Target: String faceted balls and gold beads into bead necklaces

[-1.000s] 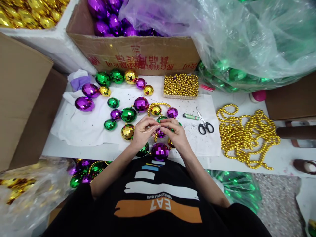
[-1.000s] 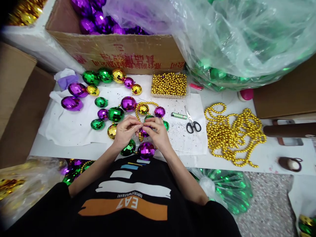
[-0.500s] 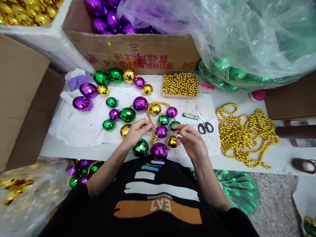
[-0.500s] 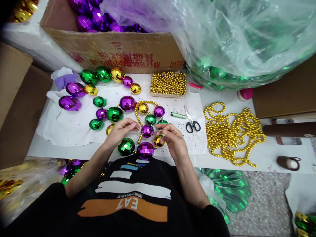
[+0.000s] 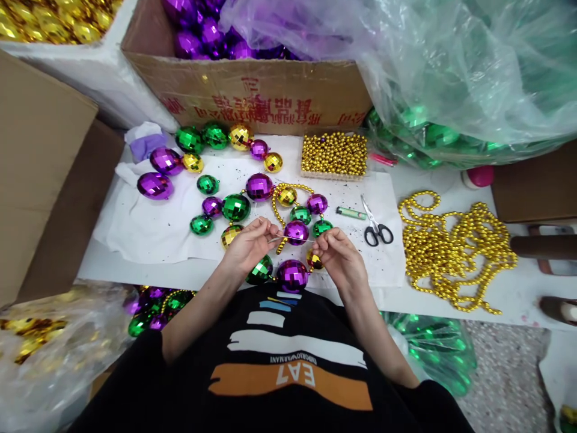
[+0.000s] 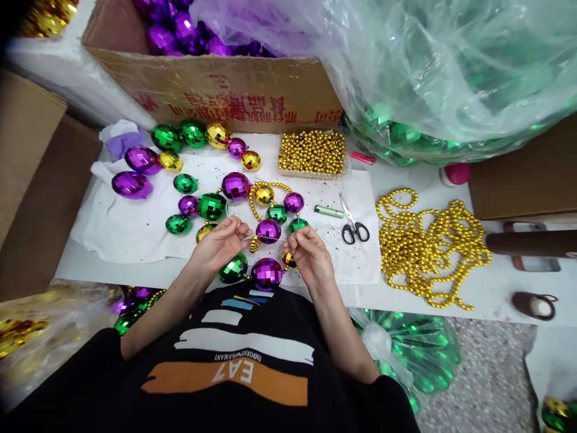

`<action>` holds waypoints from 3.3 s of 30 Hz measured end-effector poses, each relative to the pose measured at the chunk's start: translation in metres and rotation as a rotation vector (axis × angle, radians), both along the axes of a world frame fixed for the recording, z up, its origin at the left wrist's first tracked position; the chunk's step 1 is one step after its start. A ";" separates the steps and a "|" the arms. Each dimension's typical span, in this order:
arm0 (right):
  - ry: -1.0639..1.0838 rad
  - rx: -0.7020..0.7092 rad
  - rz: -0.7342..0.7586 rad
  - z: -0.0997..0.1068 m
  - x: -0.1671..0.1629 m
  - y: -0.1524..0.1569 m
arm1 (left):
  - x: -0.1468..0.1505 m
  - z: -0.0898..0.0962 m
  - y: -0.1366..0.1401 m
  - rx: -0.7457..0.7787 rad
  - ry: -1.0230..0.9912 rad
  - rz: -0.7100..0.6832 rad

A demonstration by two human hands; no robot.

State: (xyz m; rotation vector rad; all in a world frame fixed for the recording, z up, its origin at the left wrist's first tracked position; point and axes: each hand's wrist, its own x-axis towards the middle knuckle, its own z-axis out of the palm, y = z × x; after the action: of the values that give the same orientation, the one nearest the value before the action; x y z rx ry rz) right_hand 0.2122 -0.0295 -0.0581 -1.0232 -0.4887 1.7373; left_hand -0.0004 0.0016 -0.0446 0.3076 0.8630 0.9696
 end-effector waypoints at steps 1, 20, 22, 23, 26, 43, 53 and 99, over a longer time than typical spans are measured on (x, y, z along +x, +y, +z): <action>0.015 -0.011 -0.012 -0.001 0.000 0.000 | 0.000 0.000 0.000 -0.023 0.004 -0.001; 0.005 -0.038 -0.029 -0.002 0.006 -0.003 | 0.003 -0.004 -0.002 -0.053 0.059 0.022; -0.056 -0.004 0.004 0.007 0.009 -0.001 | 0.000 -0.001 0.002 0.044 0.143 -0.041; -0.106 0.033 0.033 0.015 0.010 0.001 | -0.002 0.000 0.005 0.109 0.205 -0.087; -0.268 0.209 0.173 0.047 0.011 0.011 | -0.004 0.008 0.015 0.322 0.410 -0.215; -0.511 0.439 0.042 0.064 0.004 0.068 | 0.022 0.026 0.036 0.587 0.614 -0.142; -0.688 0.529 0.102 0.040 -0.029 0.057 | 0.026 0.050 0.042 0.927 0.806 -0.099; -2.160 0.032 0.369 -0.022 0.105 0.009 | 0.012 0.024 0.009 0.574 0.479 -0.084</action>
State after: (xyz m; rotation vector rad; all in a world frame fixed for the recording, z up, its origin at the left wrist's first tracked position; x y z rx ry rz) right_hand 0.3175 -0.0203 -0.0798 -2.5573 -1.9817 0.1010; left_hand 0.0121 0.0107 -0.0206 1.0928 0.9764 1.0709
